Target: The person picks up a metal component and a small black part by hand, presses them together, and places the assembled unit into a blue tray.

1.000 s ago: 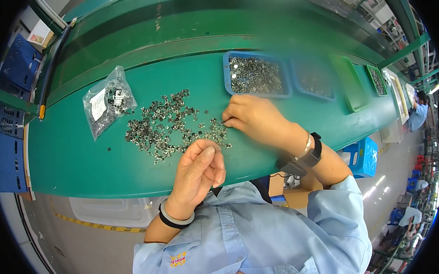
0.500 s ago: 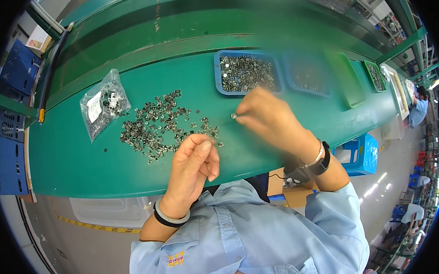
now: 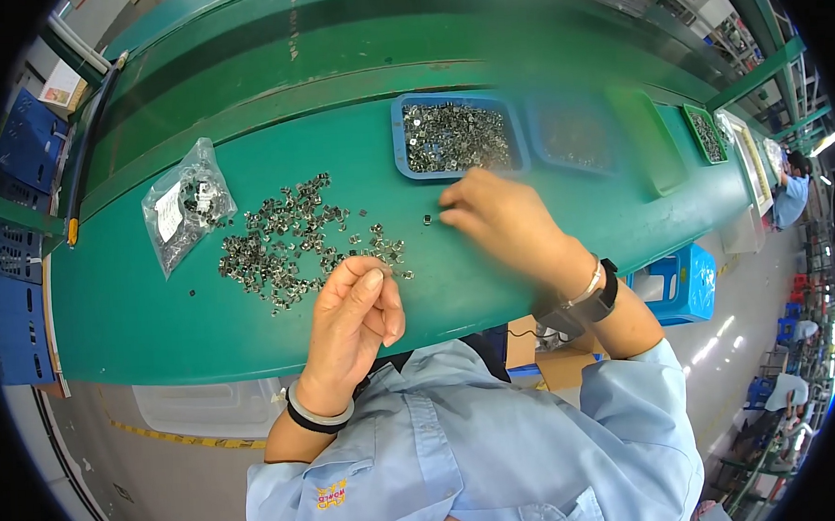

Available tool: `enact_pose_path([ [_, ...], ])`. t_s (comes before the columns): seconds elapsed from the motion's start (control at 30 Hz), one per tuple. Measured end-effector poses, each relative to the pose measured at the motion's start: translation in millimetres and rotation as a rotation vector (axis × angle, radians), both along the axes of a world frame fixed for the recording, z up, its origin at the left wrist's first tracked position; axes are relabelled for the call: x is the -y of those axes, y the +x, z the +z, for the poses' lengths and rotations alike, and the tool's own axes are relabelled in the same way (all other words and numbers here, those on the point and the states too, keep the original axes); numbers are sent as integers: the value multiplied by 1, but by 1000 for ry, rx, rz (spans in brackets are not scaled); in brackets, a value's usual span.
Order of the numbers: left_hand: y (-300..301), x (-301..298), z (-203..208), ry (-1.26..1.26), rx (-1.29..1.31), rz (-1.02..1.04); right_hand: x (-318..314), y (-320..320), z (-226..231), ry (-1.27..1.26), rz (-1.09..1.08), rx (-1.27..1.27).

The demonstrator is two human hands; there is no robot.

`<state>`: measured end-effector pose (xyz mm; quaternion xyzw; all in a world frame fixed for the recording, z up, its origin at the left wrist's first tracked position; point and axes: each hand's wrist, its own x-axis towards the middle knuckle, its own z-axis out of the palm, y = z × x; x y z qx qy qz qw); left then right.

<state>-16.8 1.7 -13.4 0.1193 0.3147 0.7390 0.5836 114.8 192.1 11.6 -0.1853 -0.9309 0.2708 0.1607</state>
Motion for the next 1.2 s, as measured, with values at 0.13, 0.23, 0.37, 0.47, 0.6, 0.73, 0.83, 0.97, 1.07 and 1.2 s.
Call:
enact_pose_path([
  [0.13, -1, 1, -1, 3, -2, -3, 10, -14, 0, 182, 104, 62],
  [0.23, -2, 1, -1, 2, -2, -5, 9, -13, 6, 66, 81, -48],
  [0.37, 1, 1, 1, 0, 2, 0, 10, -13, 3, -67, 66, -155],
  [0.47, -1, 3, -1, 10, 11, 4, 7, -11, -5, -82, 54, -210],
  [0.6, 3, 1, 0, -7, -10, 14, 7, -6, -9, -36, 36, -235],
  [0.73, -3, 1, -4, 11, -7, 6, 12, 5, 5, -5, 65, -159],
  [0.83, -1, 2, -6, 40, 11, 14, 27, 16, 8, 21, 128, -116],
  [0.97, -3, 0, -6, 57, 21, 18, 55, 25, 1, 58, 240, -37],
  [1.07, -2, -1, -7, 65, 17, 12, 60, 25, -11, 65, 230, -20],
  [1.2, 2, 3, -7, 60, -53, 17, 59, 28, -17, 29, 186, -75],
])
